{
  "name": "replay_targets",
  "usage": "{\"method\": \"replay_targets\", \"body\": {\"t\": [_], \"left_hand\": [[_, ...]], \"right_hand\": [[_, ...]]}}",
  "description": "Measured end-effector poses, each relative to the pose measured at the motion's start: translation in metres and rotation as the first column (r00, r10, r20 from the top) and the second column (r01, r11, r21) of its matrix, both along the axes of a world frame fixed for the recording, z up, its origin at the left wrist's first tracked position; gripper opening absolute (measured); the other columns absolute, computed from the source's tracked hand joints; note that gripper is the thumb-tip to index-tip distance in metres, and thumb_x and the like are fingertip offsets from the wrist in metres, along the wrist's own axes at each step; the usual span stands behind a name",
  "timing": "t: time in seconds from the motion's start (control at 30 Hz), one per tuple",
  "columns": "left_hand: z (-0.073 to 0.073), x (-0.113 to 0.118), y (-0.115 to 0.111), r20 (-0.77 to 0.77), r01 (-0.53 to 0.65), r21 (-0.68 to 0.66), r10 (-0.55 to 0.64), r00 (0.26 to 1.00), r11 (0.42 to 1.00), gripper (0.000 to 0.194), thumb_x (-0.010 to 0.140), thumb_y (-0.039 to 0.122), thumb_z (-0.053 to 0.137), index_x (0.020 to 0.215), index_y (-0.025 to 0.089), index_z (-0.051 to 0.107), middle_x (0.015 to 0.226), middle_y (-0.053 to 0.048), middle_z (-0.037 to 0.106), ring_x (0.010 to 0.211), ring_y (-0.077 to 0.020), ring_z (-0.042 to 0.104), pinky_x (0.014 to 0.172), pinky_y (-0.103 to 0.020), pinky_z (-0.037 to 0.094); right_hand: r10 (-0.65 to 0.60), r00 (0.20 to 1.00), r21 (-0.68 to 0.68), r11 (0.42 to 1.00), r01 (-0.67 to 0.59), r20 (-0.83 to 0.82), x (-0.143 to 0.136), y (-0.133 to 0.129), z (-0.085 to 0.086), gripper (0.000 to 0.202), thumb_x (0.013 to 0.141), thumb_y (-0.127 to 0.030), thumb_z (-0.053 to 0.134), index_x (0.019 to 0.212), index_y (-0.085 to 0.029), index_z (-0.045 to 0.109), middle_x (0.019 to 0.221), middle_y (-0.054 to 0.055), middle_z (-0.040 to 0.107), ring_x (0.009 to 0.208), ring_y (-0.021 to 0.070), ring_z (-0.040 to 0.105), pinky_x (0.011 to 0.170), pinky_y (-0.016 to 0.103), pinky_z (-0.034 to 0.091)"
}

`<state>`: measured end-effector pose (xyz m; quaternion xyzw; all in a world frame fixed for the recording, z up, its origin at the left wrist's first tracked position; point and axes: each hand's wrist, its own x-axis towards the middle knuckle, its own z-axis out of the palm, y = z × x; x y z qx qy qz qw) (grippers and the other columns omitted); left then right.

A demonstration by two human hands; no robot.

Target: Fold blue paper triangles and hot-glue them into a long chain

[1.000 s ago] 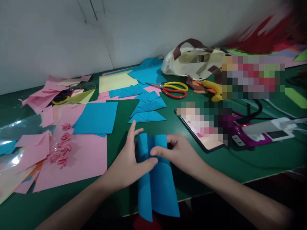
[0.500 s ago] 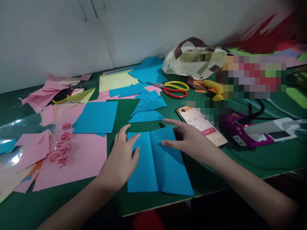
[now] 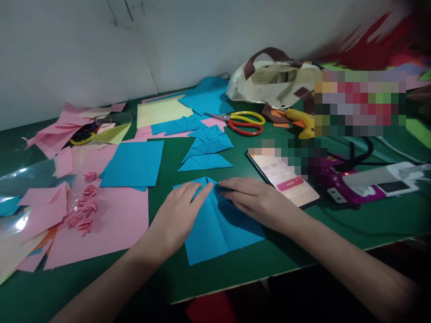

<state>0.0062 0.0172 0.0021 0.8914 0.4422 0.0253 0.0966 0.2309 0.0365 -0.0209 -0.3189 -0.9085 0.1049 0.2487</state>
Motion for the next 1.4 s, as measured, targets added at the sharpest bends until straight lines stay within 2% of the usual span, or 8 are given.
{"method": "replay_targets", "body": {"t": [0.1,0.2,0.47,0.67,0.83,1.1,1.3,1.4], "left_hand": [[-0.001,0.003,0.0,-0.103,0.052,0.0,-0.052,0.993,0.999,0.074,0.07,-0.011,0.032,0.136,0.023,0.036,0.136,-0.015,0.044,0.125,-0.031,0.042,0.092,-0.051,0.042],[0.001,0.005,0.0,-0.16,0.068,-0.016,-0.069,0.985,0.998,0.075,0.068,-0.012,0.032,0.134,0.023,0.038,0.137,-0.015,0.043,0.125,-0.0323,0.041,0.093,-0.051,0.041],[0.002,0.002,0.0,-0.09,0.057,-0.047,-0.061,0.994,0.997,0.064,0.076,-0.008,0.032,0.13,0.025,0.044,0.139,-0.012,0.042,0.129,-0.0296,0.035,0.096,-0.051,0.038],[-0.001,-0.003,-0.001,-0.044,0.146,0.001,-0.146,0.988,0.989,0.047,0.085,0.005,0.034,0.128,0.021,0.046,0.137,-0.011,0.045,0.127,-0.0276,0.039,0.097,-0.047,0.039],[-0.005,-0.008,-0.001,-0.006,0.253,0.078,-0.254,0.967,0.964,0.044,0.086,0.009,0.033,0.129,0.015,0.044,0.133,-0.011,0.05,0.126,-0.0267,0.041,0.095,-0.044,0.042],[-0.005,-0.008,-0.001,0.032,0.27,0.163,-0.278,0.96,0.949,0.036,0.091,0.016,0.032,0.123,0.012,0.049,0.125,-0.011,0.057,0.119,-0.0245,0.049,0.091,-0.039,0.046],[-0.001,-0.006,-0.001,-0.01,0.306,0.164,-0.309,0.951,0.938,0.037,0.09,0.014,0.034,0.123,0.01,0.049,0.124,-0.012,0.058,0.118,-0.0266,0.05,0.089,-0.04,0.048],[0.001,-0.005,-0.001,-0.049,0.31,0.173,-0.306,0.951,0.935,0.037,0.089,0.012,0.033,0.123,0.009,0.049,0.125,-0.012,0.058,0.118,-0.0264,0.051,0.09,-0.039,0.048]], "right_hand": [[0.076,0.997,0.035,0.996,-0.077,0.033,0.003,0.001,0.002,0.029,0.09,-0.012,0.04,0.104,-0.017,0.065,0.118,0.01,0.062,0.111,0.02,0.057,0.093,0.038,0.05],[0.139,0.989,0.061,0.988,-0.142,0.048,0.004,0.002,0.004,0.029,0.09,-0.011,0.041,0.109,-0.014,0.063,0.118,0.01,0.063,0.115,0.0204,0.054,0.096,0.037,0.049],[0.205,0.977,0.026,0.978,-0.207,0.061,0.006,0.002,0.004,0.028,0.089,-0.011,0.042,0.109,-0.011,0.063,0.117,0.01,0.063,0.119,0.0201,0.05,0.1,0.036,0.046],[0.23,0.971,0.036,0.972,-0.233,0.059,0.005,0.002,0.006,0.026,0.089,-0.012,0.045,0.106,-0.009,0.064,0.115,0.012,0.064,0.117,0.0219,0.052,0.099,0.037,0.046],[0.233,0.971,0.059,0.97,-0.236,0.057,0.005,0.002,0.008,0.025,0.09,-0.015,0.045,0.104,-0.011,0.064,0.113,0.011,0.065,0.115,0.0207,0.054,0.096,0.036,0.049],[0.248,0.967,0.044,0.967,-0.25,0.053,0.005,0.0,0.009,0.025,0.091,-0.016,0.044,0.104,-0.011,0.064,0.113,0.009,0.065,0.116,0.02,0.053,0.097,0.033,0.048],[0.241,0.97,0.013,0.97,-0.242,0.023,0.004,0.0,0.007,0.022,0.089,-0.019,0.047,0.103,-0.012,0.063,0.113,0.01,0.065,0.116,0.0201,0.053,0.098,0.035,0.047],[0.194,0.981,-0.035,0.98,-0.195,-0.024,0.0,-0.002,0.006,0.019,0.089,-0.021,0.048,0.096,-0.013,0.064,0.112,0.011,0.065,0.113,0.0193,0.054,0.097,0.035,0.047]]}}
